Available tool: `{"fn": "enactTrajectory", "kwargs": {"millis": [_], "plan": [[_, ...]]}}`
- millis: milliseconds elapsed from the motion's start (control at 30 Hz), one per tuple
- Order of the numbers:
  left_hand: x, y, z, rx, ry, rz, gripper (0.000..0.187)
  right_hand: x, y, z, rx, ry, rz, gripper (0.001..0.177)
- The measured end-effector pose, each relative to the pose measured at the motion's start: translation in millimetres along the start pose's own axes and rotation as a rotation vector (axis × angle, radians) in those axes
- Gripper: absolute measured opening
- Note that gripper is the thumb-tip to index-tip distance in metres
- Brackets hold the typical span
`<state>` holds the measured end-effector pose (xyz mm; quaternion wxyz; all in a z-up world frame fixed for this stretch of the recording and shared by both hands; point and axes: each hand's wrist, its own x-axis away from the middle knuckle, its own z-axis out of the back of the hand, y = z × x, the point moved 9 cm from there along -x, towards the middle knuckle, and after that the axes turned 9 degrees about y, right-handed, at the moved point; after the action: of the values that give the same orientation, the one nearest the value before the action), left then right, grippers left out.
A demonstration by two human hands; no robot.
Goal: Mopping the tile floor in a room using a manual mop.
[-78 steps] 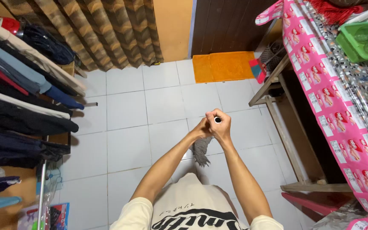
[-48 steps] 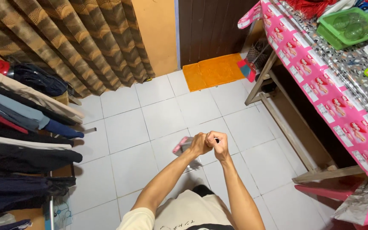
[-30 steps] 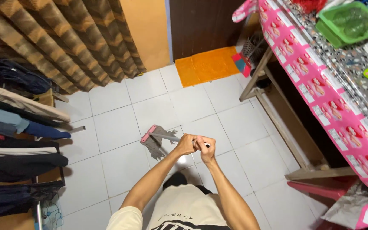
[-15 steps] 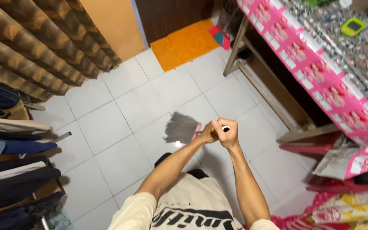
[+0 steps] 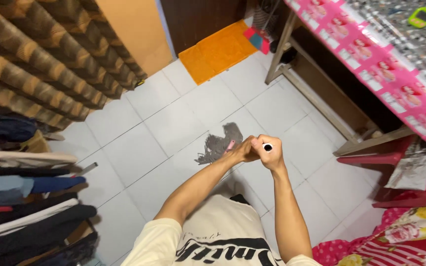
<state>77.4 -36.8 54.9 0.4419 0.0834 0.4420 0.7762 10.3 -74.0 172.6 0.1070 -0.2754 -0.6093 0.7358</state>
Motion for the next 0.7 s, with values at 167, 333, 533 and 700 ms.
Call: {"fn": "enactTrajectory", "kwargs": {"millis": [167, 333, 533, 700], "plan": [[42, -56, 21, 0.039, -0.216, 0.096, 0.022, 24, 6, -63, -0.07, 0.025, -0.072, 0.042], [80, -80, 94, 0.06, -0.149, -0.047, 0.017, 39, 23, -139, -0.15, -0.015, -0.056, 0.039], [124, -175, 151, -0.134, -0.103, 0.164, 0.017, 43, 56, -233, -0.155, -0.123, -0.101, 0.036], [148, -219, 192, -0.212, -0.035, 0.24, 0.021, 40, 56, -295, -0.106, -0.267, -0.121, 0.03]]}}
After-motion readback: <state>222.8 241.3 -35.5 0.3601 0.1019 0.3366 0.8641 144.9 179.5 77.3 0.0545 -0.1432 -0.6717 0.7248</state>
